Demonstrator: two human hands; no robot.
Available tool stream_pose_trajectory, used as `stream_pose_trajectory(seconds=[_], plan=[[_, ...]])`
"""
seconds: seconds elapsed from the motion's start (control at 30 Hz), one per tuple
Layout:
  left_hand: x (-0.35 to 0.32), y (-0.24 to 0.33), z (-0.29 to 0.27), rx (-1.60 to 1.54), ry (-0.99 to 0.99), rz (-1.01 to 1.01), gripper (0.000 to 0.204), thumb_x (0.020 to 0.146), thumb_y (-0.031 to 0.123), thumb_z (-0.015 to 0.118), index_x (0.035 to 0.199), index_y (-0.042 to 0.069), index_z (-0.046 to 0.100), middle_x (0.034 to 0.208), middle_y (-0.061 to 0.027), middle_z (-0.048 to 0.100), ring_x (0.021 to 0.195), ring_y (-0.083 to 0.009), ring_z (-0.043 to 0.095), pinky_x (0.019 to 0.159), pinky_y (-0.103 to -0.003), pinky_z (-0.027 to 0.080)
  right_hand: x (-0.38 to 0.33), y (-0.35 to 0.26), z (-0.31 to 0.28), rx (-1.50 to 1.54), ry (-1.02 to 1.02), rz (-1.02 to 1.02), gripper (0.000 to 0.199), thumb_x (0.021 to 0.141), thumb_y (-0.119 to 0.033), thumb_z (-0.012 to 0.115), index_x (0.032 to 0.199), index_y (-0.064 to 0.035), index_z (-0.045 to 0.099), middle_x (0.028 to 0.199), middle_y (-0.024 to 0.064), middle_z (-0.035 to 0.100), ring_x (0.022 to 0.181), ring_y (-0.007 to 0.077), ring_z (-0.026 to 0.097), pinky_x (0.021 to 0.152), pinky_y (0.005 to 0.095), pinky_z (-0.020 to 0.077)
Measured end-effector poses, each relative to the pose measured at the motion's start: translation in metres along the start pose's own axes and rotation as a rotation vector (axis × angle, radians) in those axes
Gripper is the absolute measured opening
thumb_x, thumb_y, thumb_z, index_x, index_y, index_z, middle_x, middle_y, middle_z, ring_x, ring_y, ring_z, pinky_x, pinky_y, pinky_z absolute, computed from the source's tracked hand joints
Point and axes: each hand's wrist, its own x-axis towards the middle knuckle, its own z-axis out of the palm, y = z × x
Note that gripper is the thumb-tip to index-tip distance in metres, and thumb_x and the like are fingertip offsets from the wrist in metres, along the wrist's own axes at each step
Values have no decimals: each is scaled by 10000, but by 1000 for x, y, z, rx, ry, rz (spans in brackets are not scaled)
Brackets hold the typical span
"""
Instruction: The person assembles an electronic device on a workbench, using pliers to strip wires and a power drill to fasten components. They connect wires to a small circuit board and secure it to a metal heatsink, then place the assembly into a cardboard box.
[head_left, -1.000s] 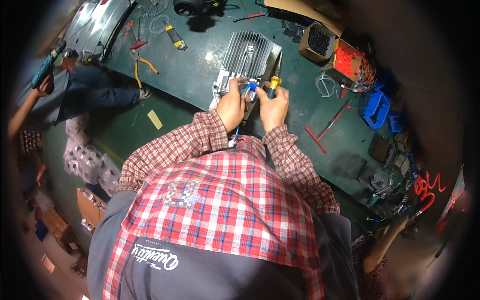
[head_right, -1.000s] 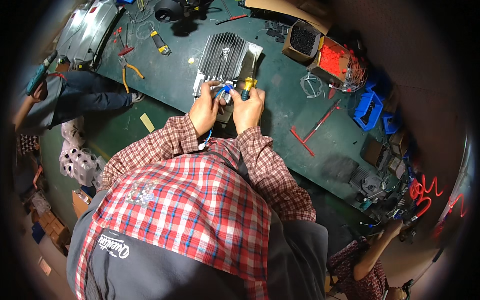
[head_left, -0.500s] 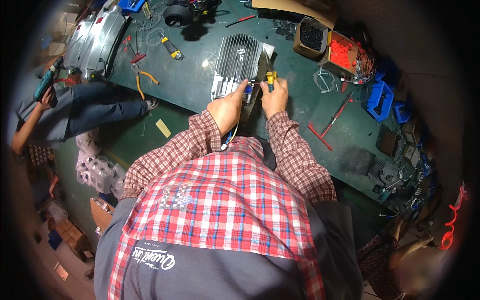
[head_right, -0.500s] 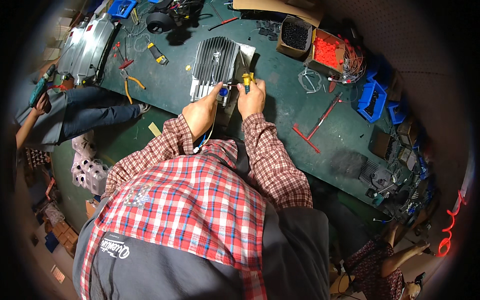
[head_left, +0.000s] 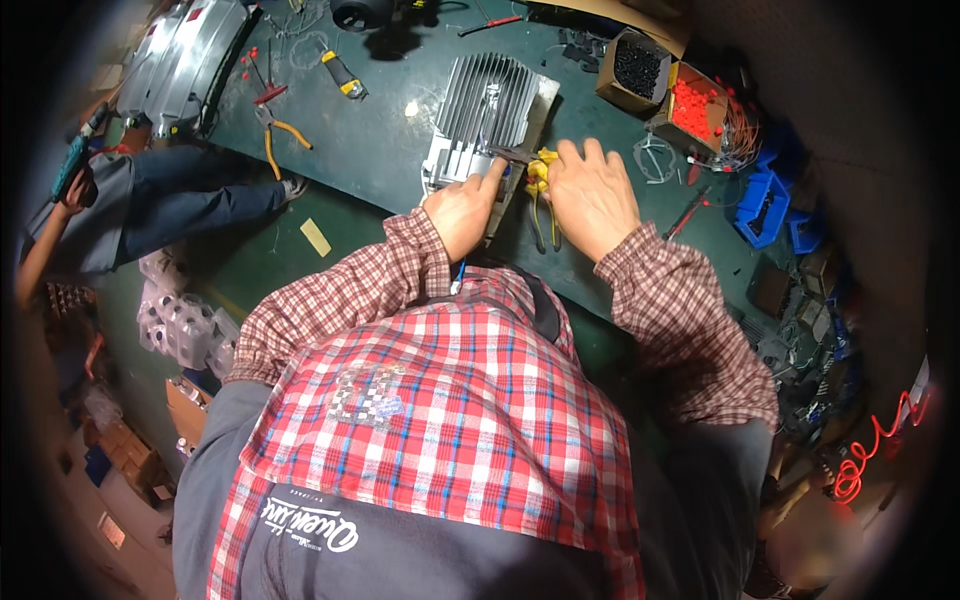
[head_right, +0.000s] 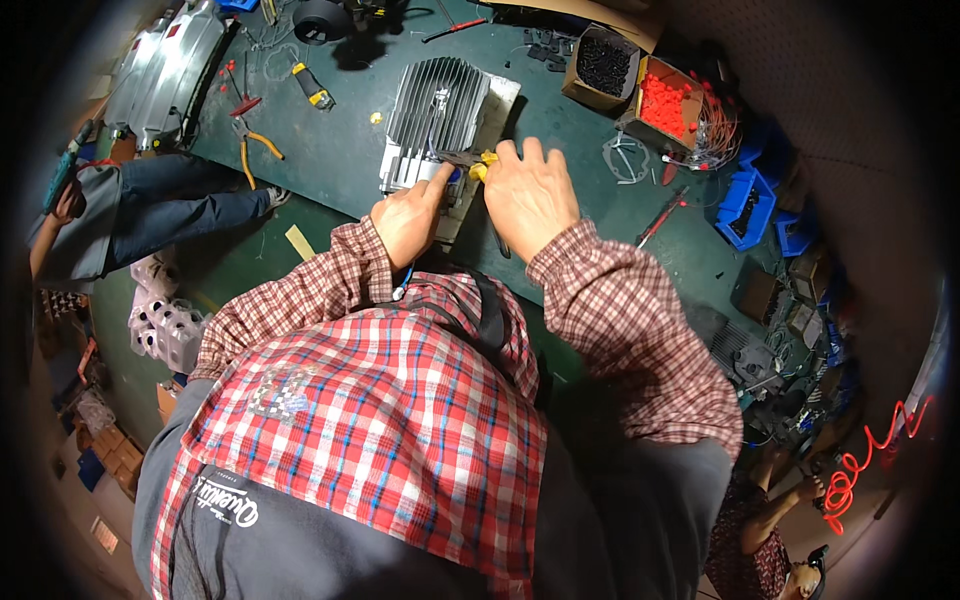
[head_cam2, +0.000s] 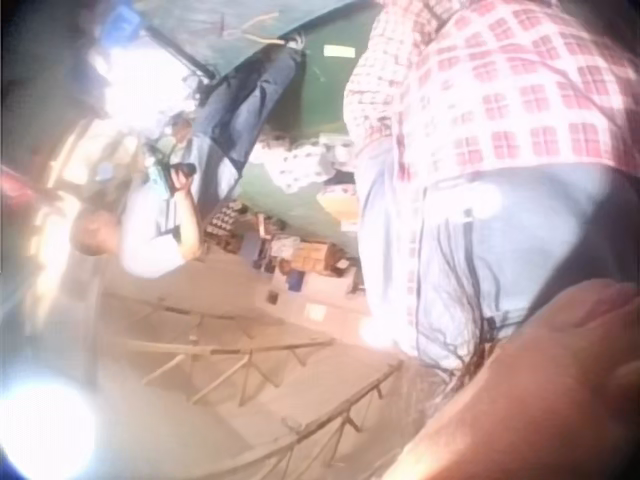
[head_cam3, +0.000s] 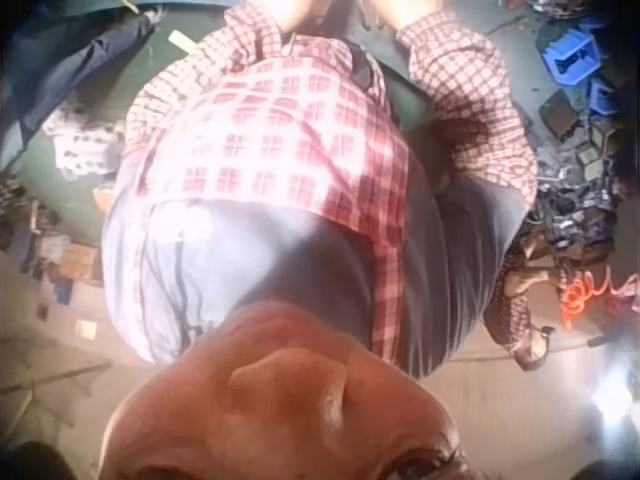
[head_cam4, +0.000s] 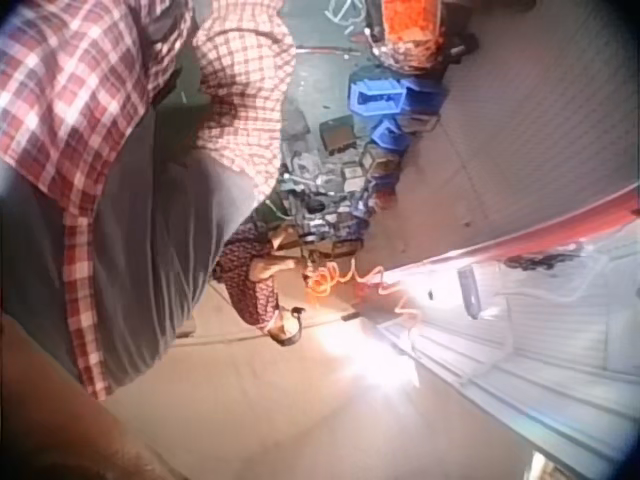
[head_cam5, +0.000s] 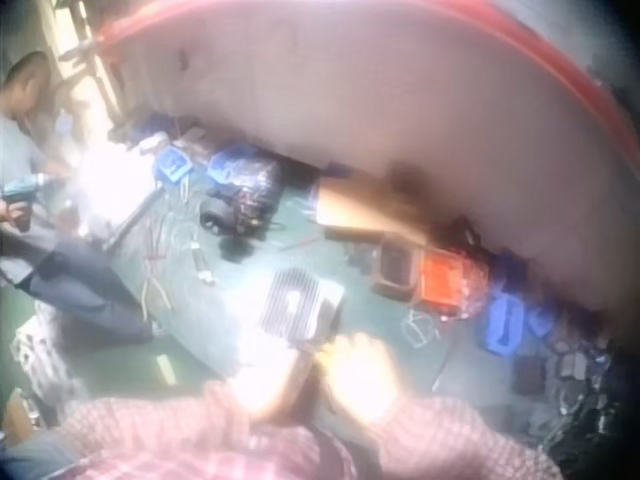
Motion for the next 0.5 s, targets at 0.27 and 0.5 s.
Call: stream_pose_trajectory(seconds=[0.27,0.5], plan=[[-7,2,4,-87,241,-50,286,816,142,642,1069,57,537,783,-165,579,765,-346,602,687,-445,509,16,-2,-13,-169,-34,-179,109,773,-118,572,760,-38,644,852,67,564,854,237,553,688,337,447],[-4,-5,25,-133,370,14,226,801,113,651,991,51,545,738,-157,568,735,-340,584,661,-430,506,56,9,-38,33,-340,-95,289,827,-310,697,824,-21,710,889,187,661,795,352,672,688,444,539]])
